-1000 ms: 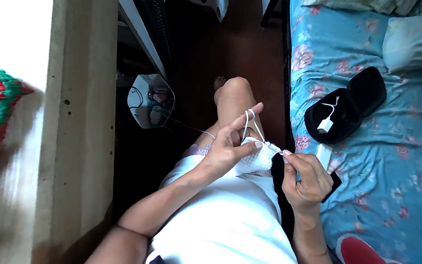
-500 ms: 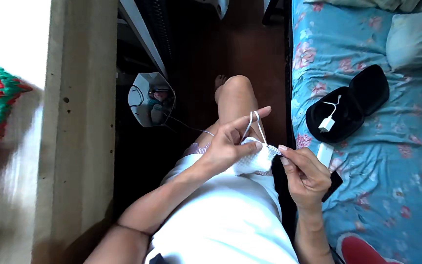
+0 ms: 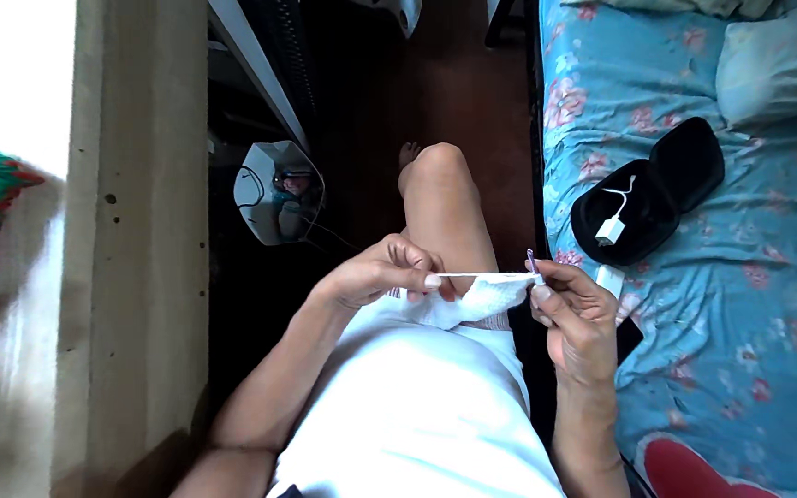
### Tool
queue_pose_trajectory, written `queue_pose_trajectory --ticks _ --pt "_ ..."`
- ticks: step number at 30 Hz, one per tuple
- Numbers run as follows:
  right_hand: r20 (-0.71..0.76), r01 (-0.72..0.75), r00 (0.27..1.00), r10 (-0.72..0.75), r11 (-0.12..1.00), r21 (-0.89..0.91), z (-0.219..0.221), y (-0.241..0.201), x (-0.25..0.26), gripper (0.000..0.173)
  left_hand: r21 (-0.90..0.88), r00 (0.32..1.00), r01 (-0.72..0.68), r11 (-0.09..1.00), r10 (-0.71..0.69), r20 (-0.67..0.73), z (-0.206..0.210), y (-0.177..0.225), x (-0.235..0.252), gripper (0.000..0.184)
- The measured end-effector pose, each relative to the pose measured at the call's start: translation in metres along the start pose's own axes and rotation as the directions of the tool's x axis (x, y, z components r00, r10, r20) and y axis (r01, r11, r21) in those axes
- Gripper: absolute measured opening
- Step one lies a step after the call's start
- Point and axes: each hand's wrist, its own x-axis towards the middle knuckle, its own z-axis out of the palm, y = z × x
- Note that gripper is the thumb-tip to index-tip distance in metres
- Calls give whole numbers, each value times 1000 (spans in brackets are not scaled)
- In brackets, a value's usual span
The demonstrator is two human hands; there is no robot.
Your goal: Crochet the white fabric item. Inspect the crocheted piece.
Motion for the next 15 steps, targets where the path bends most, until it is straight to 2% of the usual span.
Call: queue_pose_trajectory --ticks 2,4,5,6,8,9,12,15 --pt "-4 -12 1000 12 1000 16 2 2 -1 22 -36 996 -77 996 78 35 -4 1 -3 27" --pt "0 -12 1000 12 1000 15 4 4 -2 22 -119 981 -196 973 194 -27 8 0 2 24" --pt "2 -7 1000 7 1000 4 5 5 -3 23 -165 976 -217 962 211 -54 14 0 6 36" --pt "2 0 1000 0 1000 -10 6 5 -3 24 -175 976 -214 961 203 -77 22 0 11 58" --pt "2 16 1000 -15 998 -55 9 6 -5 27 -95 981 -153 984 140 -131 40 4 22 94" --pt "2 24 1000 -24 997 -80 9 7 -6 27 -39 981 -125 991 118 -151 48 6 27 104" --pt "0 62 998 -63 984 -168 9 10 -10 28 82 956 -84 993 104 -275 69 11 31 104" --pt "19 136 991 -136 952 -273 6 13 -11 27 95 910 -84 992 116 -399 76 12 31 95"
